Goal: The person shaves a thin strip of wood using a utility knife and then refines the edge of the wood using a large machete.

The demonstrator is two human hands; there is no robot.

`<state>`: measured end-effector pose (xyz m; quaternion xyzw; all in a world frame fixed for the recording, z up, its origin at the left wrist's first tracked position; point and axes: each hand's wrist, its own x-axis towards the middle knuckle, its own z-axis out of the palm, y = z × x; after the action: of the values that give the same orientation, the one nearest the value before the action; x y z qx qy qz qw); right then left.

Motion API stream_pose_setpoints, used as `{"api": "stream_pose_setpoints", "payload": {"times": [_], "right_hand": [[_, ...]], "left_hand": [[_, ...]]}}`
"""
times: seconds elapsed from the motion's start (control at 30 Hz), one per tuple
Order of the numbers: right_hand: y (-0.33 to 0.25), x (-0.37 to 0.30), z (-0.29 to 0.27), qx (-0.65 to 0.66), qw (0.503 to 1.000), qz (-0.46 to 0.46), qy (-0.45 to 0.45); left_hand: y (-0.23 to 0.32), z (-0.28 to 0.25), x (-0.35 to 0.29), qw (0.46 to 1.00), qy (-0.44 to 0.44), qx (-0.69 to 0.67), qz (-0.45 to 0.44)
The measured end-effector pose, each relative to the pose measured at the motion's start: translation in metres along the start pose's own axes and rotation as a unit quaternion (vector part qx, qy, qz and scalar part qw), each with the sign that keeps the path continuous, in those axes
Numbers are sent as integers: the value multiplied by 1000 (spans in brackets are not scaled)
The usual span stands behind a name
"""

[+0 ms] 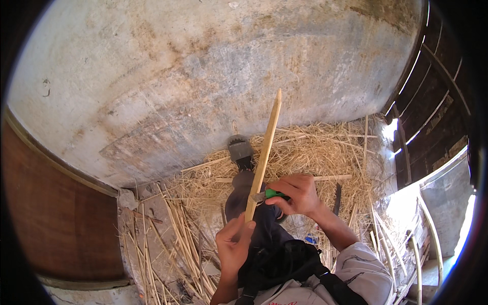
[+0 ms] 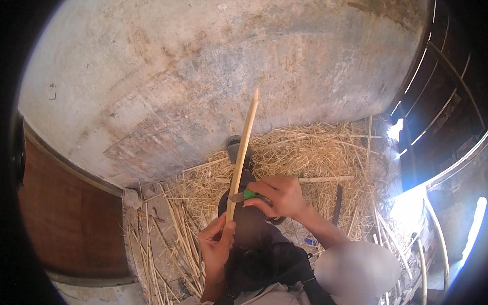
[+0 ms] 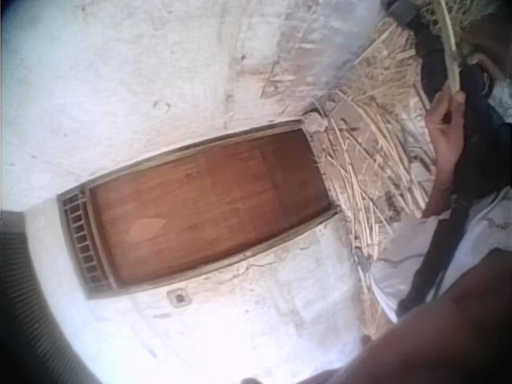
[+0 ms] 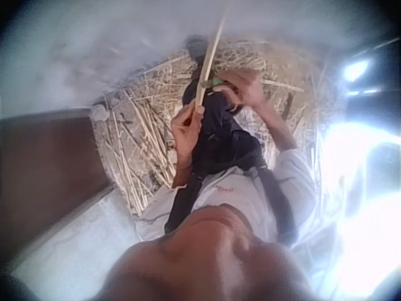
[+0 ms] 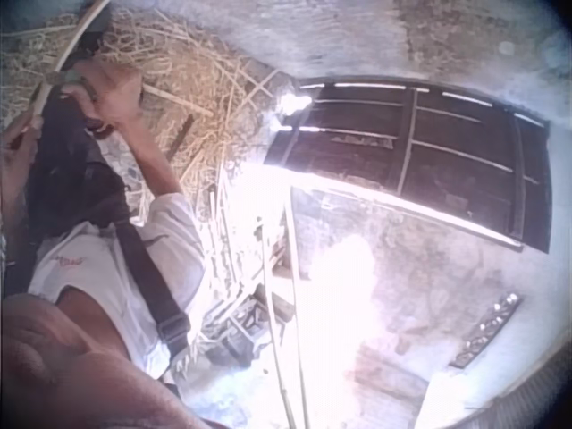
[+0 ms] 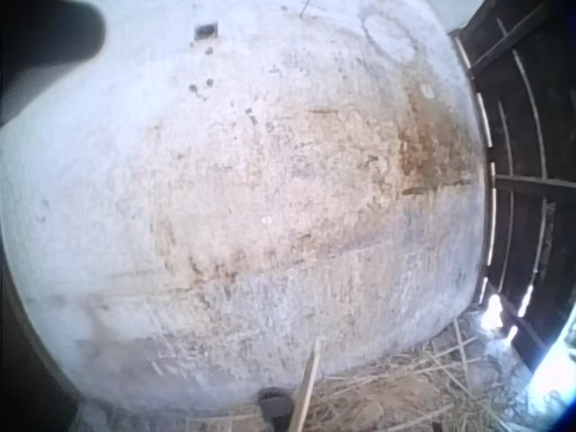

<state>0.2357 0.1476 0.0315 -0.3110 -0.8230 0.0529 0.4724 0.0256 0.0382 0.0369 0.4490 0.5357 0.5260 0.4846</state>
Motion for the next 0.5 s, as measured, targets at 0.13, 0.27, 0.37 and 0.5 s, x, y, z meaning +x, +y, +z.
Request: {"api": "stream_pose_setpoints", "payload": {"times": [0.13, 0.27, 0.37, 0.5], "right_hand": [[0, 5, -5, -20, 999, 27, 17], [5, 11, -8, -43, 997, 48, 39], [10, 15, -10, -36, 998, 43, 43], [20, 27, -15, -65, 995, 41, 59]], "left_hand": [[-7, -3, 0, 996, 7, 65, 57], [-11, -4, -4, 992, 18, 96, 75], [-10, -2, -5, 991, 34, 102, 75], [-6, -1, -4, 989, 52, 108, 88]]}}
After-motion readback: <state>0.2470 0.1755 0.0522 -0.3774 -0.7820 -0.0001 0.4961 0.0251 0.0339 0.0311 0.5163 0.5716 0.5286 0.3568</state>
